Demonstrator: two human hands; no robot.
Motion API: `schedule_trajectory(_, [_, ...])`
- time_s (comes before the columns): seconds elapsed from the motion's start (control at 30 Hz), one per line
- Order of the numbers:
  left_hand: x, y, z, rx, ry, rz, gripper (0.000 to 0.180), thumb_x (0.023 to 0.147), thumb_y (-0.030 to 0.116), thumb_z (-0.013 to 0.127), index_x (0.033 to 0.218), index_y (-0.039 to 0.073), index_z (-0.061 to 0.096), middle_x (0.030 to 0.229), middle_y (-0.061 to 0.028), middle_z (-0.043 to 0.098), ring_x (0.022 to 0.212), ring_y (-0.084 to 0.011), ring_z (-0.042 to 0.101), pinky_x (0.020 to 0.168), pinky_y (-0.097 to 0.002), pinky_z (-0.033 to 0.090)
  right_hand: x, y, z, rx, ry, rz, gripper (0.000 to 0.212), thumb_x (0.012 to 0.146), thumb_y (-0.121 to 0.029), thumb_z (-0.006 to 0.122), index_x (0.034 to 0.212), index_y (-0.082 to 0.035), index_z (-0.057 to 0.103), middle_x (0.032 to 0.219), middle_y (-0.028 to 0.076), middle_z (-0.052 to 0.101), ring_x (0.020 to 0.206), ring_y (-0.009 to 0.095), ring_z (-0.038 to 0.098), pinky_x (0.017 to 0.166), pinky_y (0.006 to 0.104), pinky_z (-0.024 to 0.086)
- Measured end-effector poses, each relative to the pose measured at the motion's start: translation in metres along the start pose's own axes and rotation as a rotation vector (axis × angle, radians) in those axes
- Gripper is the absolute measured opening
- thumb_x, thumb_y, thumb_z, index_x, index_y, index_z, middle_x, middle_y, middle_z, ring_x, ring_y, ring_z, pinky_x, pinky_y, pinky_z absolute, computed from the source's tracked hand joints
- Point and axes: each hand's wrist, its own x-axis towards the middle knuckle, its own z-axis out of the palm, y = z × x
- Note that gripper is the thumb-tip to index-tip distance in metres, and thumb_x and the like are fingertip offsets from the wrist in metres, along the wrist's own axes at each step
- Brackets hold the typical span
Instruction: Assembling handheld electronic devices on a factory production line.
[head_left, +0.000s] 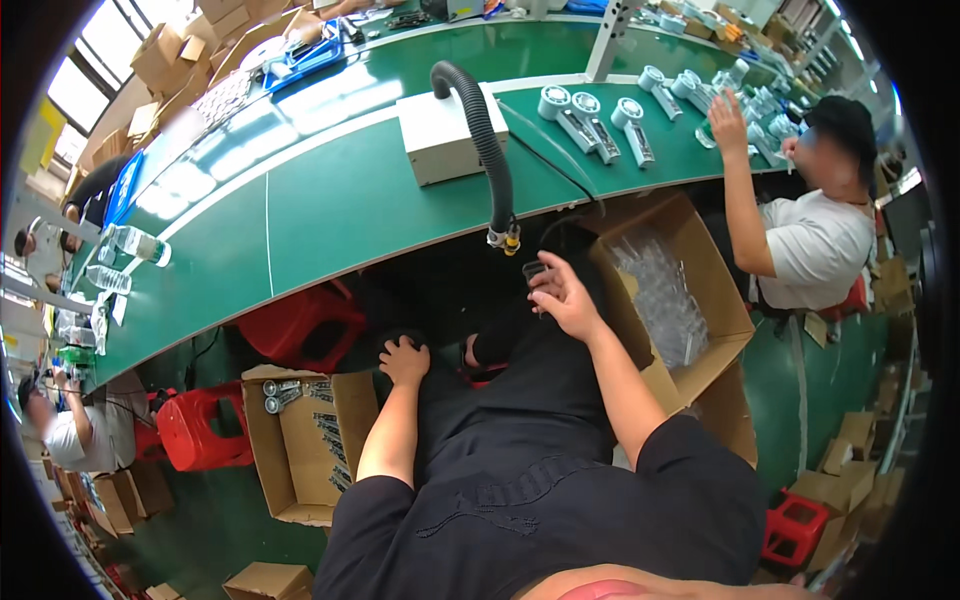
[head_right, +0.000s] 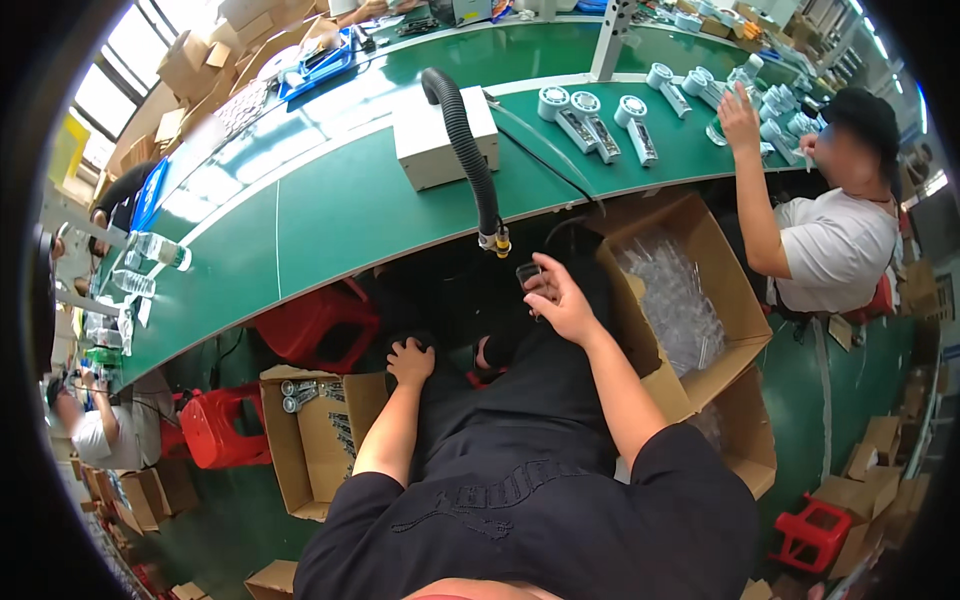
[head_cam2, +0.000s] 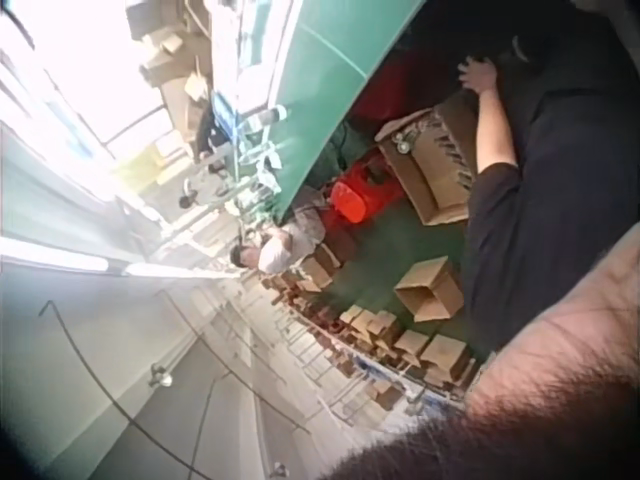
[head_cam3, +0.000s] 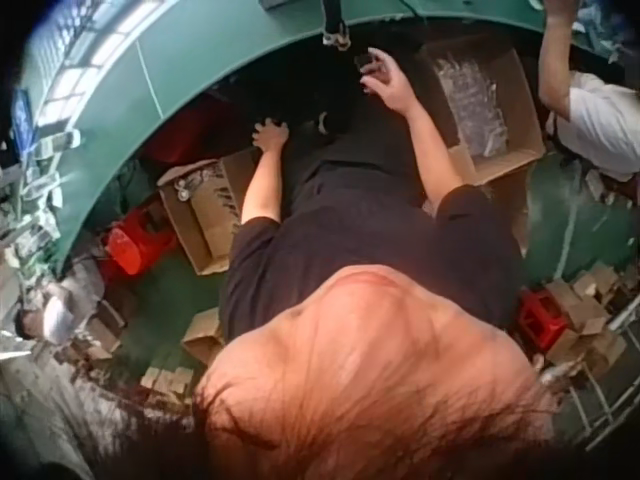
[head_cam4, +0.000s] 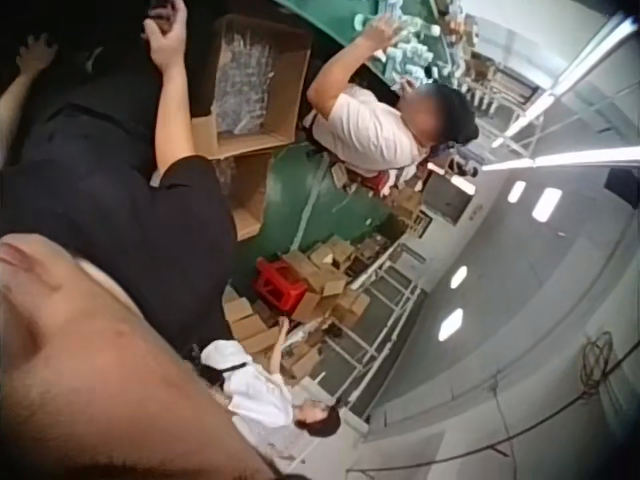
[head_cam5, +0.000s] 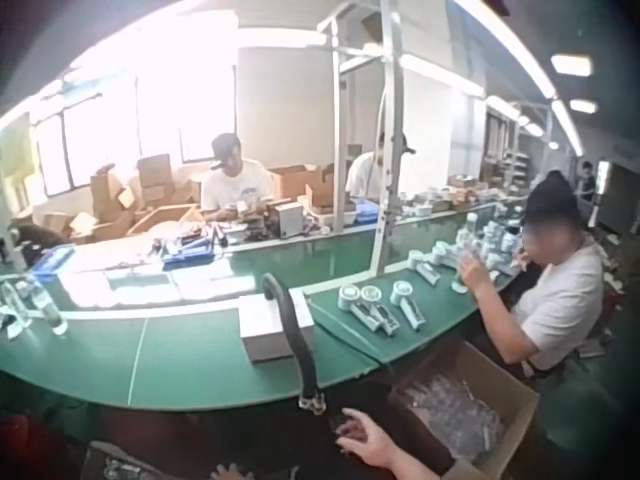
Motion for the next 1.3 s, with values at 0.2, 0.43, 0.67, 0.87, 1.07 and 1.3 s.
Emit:
schedule_trajectory(0.2, [0.000,0.003,-0.006,0.024,-0.036,-0.026,0.048,0.092,0.046,0.070,0.132,0.020,0.066,0.146,-0.0161,0.050,0.132,-0.0447,0.048,0.110,-0.0553,0.041,0.049,-0.098,-0.023,-0.159,0.367,-0.312,0.059,0.097,-0.007,0.072,0.148,-0.004,0.042,0.113,0.010,0.066,0.087,0.014,0.067,0.072,0.0282,0.057])
schedule_trajectory(0.43, [-0.005,0.001,-0.007,-0.016,-0.032,-0.042,0.046,0.094,0.047,0.067,0.132,0.021,0.066,0.146,-0.0160,0.050,0.134,-0.0436,0.048,0.111,-0.0547,0.041,0.104,-0.143,-0.097,-0.897,0.628,-0.286,0.056,0.092,-0.031,0.078,0.138,-0.007,0.058,0.112,0.008,0.074,0.084,0.022,0.073,0.080,0.0384,0.058])
schedule_trajectory(0.67, [-0.004,0.004,-0.014,-0.037,-0.060,-0.053,0.044,0.094,0.045,0.067,0.131,0.020,0.067,0.146,-0.0161,0.051,0.133,-0.0442,0.048,0.110,-0.0551,0.041,0.101,-0.141,-0.054,-0.827,0.551,-0.447,0.054,0.092,-0.027,0.079,0.137,-0.006,0.058,0.109,0.009,0.072,0.087,0.020,0.071,0.080,0.0358,0.057])
schedule_trajectory(0.87, [0.000,-0.004,-0.009,-0.020,-0.085,-0.060,0.052,0.093,0.051,0.067,0.135,0.021,0.063,0.148,-0.0167,0.049,0.138,-0.0459,0.046,0.114,-0.0578,0.038,0.073,-0.118,0.015,-0.379,0.482,-0.596,0.053,0.094,-0.015,0.076,0.141,-0.004,0.052,0.107,0.009,0.068,0.084,0.015,0.066,0.077,0.0284,0.055])
schedule_trajectory(1.07, [-0.006,-0.003,-0.011,0.009,-0.073,-0.014,0.055,0.095,0.050,0.065,0.138,0.017,0.061,0.146,-0.0170,0.050,0.135,-0.0449,0.047,0.110,-0.0580,0.040,0.031,-0.124,0.143,-0.598,-0.042,-1.001,0.052,0.089,-0.012,0.075,0.137,-0.007,0.054,0.102,0.009,0.066,0.073,0.018,0.064,0.066,0.0304,0.055])
schedule_trajectory(1.3, [-0.009,-0.019,-0.014,-0.007,-0.051,-0.020,0.054,0.095,0.051,0.064,0.137,0.017,0.062,0.146,-0.0160,0.053,0.135,-0.0435,0.050,0.111,-0.0560,0.042,0.161,-0.076,0.250,-0.905,0.045,-0.718,0.053,0.089,-0.023,0.077,0.135,-0.011,0.053,0.107,0.012,0.068,0.103,0.034,0.068,0.088,0.0475,0.055])
